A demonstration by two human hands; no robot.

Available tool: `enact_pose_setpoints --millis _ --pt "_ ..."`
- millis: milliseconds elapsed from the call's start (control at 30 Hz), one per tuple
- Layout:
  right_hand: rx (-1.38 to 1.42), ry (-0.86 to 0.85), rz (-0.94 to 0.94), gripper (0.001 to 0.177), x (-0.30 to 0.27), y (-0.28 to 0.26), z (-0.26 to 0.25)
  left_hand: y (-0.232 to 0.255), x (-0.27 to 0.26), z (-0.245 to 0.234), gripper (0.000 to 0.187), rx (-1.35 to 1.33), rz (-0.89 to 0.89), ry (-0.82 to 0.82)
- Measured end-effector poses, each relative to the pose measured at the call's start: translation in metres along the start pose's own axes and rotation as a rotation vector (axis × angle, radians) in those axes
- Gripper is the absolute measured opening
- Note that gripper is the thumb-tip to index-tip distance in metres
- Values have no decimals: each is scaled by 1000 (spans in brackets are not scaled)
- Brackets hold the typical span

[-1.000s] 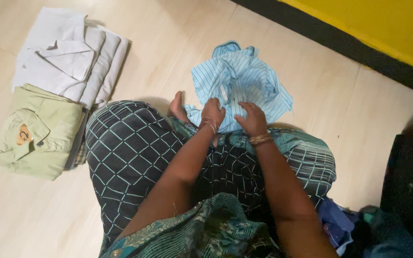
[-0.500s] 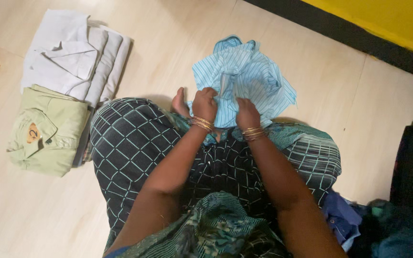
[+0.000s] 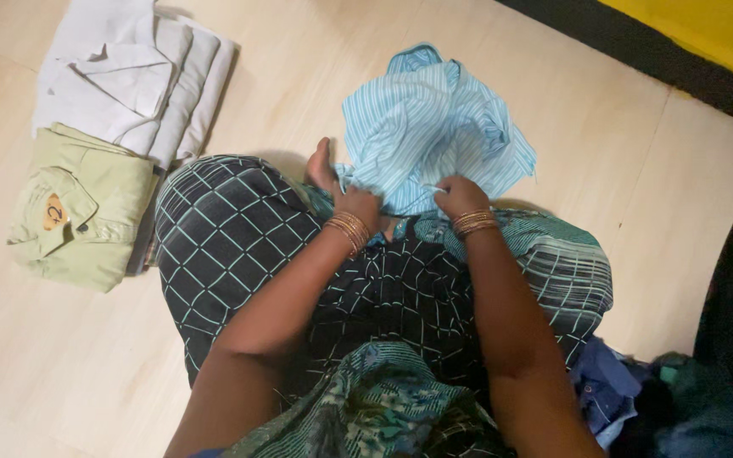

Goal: The person sits on the floor and folds a light blue striped shirt by hand. They smooth the fabric, fold the sleeves inward, and fold the body into a compact rectangle, placing it on a stack of other folded clothes.

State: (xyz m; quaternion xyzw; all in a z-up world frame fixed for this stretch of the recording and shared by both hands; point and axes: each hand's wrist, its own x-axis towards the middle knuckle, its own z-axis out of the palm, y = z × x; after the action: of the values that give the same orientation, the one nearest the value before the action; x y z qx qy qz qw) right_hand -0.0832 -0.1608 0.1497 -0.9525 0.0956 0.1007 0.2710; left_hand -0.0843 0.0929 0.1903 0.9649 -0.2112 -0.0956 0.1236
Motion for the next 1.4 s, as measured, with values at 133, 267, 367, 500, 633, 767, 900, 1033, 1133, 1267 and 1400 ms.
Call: enact_pose_setpoints --millis 133,267,367,500,633,767,900,1033,1133,1267,1400 --pt "31 22 -135 36 1 -8 4 1 29 9 30 -199 5 349" --pt "285 228 -87 29 11 -16 23 1 84 51 21 -593 59 351" --pt "264 253 -221 19 20 -18 39 5 103 91 28 -547 -2 471" --pt "53 141 -342 19 23 -8 56 3 110 131 33 -336 -72 355" --pt "34 159 -303 29 29 -6 60 -1 119 136 11 -344 -118 354" --pt "123 297 -253 34 31 -7 55 2 117 125 16 -461 -76 472" --pt "332 216 106 23 29 -9 52 6 109 115 37 -382 -43 455" --pt "648 262 94 32 36 7 64 2 111 118 23 -469 -53 458" --pt "743 233 47 40 47 31 80 -3 114 135 21 -736 -164 361" --pt "934 66 221 44 64 56 93 -17 119 168 17 -983 -226 264" --pt "1076 -91 201 39 67 63 88 -26 127 197 25 -1110 -127 235"
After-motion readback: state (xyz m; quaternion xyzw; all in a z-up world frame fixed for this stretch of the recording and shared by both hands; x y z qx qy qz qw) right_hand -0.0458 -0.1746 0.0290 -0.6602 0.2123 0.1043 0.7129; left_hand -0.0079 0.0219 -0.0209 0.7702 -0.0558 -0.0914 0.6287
